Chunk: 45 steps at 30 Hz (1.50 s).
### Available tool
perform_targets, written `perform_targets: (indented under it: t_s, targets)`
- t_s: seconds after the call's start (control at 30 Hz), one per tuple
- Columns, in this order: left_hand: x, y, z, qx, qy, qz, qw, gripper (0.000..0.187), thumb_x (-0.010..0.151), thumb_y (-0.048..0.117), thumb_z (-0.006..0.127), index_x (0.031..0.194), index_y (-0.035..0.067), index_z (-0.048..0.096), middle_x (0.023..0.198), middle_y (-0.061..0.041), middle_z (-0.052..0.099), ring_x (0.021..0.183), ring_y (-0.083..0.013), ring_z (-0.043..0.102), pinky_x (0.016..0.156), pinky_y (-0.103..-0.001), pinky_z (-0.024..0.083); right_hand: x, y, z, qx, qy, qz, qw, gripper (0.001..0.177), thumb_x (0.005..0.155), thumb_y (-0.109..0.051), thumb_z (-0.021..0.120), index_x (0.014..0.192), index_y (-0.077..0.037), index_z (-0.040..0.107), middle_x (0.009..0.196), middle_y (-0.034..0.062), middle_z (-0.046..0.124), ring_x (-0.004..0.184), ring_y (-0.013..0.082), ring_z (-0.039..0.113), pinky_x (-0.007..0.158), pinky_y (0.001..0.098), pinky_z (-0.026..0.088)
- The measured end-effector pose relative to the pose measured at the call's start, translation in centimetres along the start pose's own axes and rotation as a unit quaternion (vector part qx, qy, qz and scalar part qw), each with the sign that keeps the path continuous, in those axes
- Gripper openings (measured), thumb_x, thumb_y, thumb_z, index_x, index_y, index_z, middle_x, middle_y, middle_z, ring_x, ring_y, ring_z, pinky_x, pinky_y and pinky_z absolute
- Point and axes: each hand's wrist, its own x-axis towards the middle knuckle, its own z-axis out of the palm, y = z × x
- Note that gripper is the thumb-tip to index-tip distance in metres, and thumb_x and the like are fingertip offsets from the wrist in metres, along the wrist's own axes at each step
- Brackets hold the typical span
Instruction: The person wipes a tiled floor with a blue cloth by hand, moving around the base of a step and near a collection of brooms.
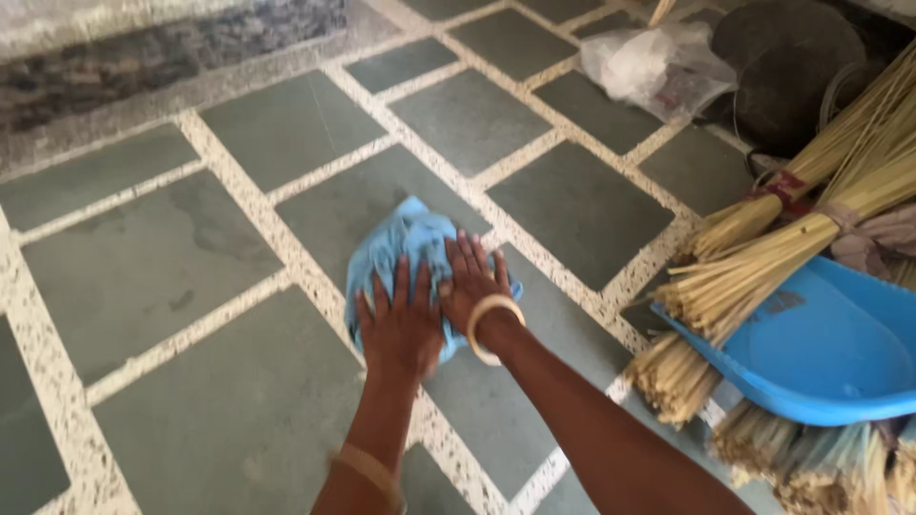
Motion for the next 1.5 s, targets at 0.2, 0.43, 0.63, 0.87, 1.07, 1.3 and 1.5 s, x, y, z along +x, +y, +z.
perform_targets:
  t_s: [0.2, 0.43, 0.63, 0.87, 1.07, 1.3, 1.5]
  targets:
    - [2.4, -1.1, 0.1, -0.027, -0.016, 0.016, 0.999, 0.060, 0.101, 0.046, 0.034, 0.159, 0.034, 0.025, 0.169, 0.003, 0.014, 0.152, -0.0335, 0.017, 0.122, -0.057, 0.011, 2.3, 0.3, 0.0, -0.010, -0.014, 0.008, 1.000, 0.070, 0.098, -0.034, 0.033, 0.162, -0.012, 0.017, 0.171, 0.0075, 0.009, 0.158, 0.0238, 0.004, 0.124, 0.0551, 0.004]
    - [3.1, -2.2, 0.5, -0.048, 0.050, 0.059, 0.996, 0.058, 0.102, 0.045, 0.037, 0.158, 0.030, 0.030, 0.168, 0.001, 0.021, 0.150, -0.0360, 0.024, 0.119, -0.058, 0.018, 2.3, 0.3, 0.1, -0.023, 0.023, -0.019, 0.999, 0.068, 0.099, -0.033, 0.035, 0.161, -0.009, 0.020, 0.171, 0.0106, 0.013, 0.158, 0.0264, 0.007, 0.124, 0.0563, 0.007]
    - [3.4, -3.8, 0.7, -0.039, 0.034, 0.065, 0.997, 0.060, 0.100, 0.048, 0.038, 0.157, 0.030, 0.031, 0.166, 0.000, 0.025, 0.148, -0.0364, 0.026, 0.118, -0.058, 0.019, 2.5, -1.1, -0.6, -0.014, -0.020, -0.001, 1.000, 0.068, 0.097, -0.031, 0.033, 0.160, -0.010, 0.019, 0.171, 0.0082, 0.011, 0.158, 0.0245, 0.005, 0.124, 0.0548, 0.005]
    - [1.2, -6.2, 0.5, -0.044, 0.041, 0.052, 0.997, 0.060, 0.101, 0.047, 0.037, 0.157, 0.027, 0.030, 0.164, -0.002, 0.028, 0.147, -0.0378, 0.027, 0.117, -0.058, 0.021, 1.8, -4.0, 0.0, -0.034, 0.005, -0.034, 0.999, 0.066, 0.098, -0.032, 0.032, 0.157, -0.004, 0.023, 0.170, 0.0143, 0.008, 0.157, 0.0266, 0.004, 0.124, 0.0525, 0.003]
    - [2.3, -9.1, -0.6, -0.034, 0.062, 0.039, 0.997, 0.064, 0.101, 0.050, 0.036, 0.159, 0.025, 0.027, 0.159, -0.007, 0.034, 0.143, -0.0395, 0.033, 0.117, -0.056, 0.023, 3.1, -6.5, 0.7, -0.020, 0.038, -0.066, 0.997, 0.066, 0.098, -0.032, 0.035, 0.156, -0.001, 0.025, 0.171, 0.0132, 0.012, 0.158, 0.0249, 0.010, 0.126, 0.0524, 0.005]
    - [-1.4, -10.3, -1.0, -0.043, 0.041, 0.004, 0.998, 0.068, 0.098, 0.049, 0.038, 0.158, 0.020, 0.028, 0.159, -0.008, 0.034, 0.143, -0.0400, 0.034, 0.117, -0.056, 0.023, 0.7, -7.8, 0.9, -0.011, 0.010, -0.159, 0.987, 0.067, 0.097, -0.030, 0.035, 0.160, -0.010, 0.023, 0.167, 0.0129, 0.022, 0.156, 0.0261, 0.014, 0.124, 0.0531, 0.007]
    - [1.4, -11.5, -0.2, 0.025, 0.158, 0.052, 0.986, 0.063, 0.100, 0.048, 0.037, 0.151, 0.012, 0.034, 0.165, -0.015, 0.026, 0.150, -0.0405, 0.024, 0.118, -0.058, 0.015, 3.3, -8.8, 1.3, -0.004, 0.066, -0.146, 0.987, 0.067, 0.098, -0.029, 0.037, 0.160, -0.009, 0.021, 0.167, 0.0122, 0.026, 0.155, 0.0262, 0.019, 0.124, 0.0536, 0.009]
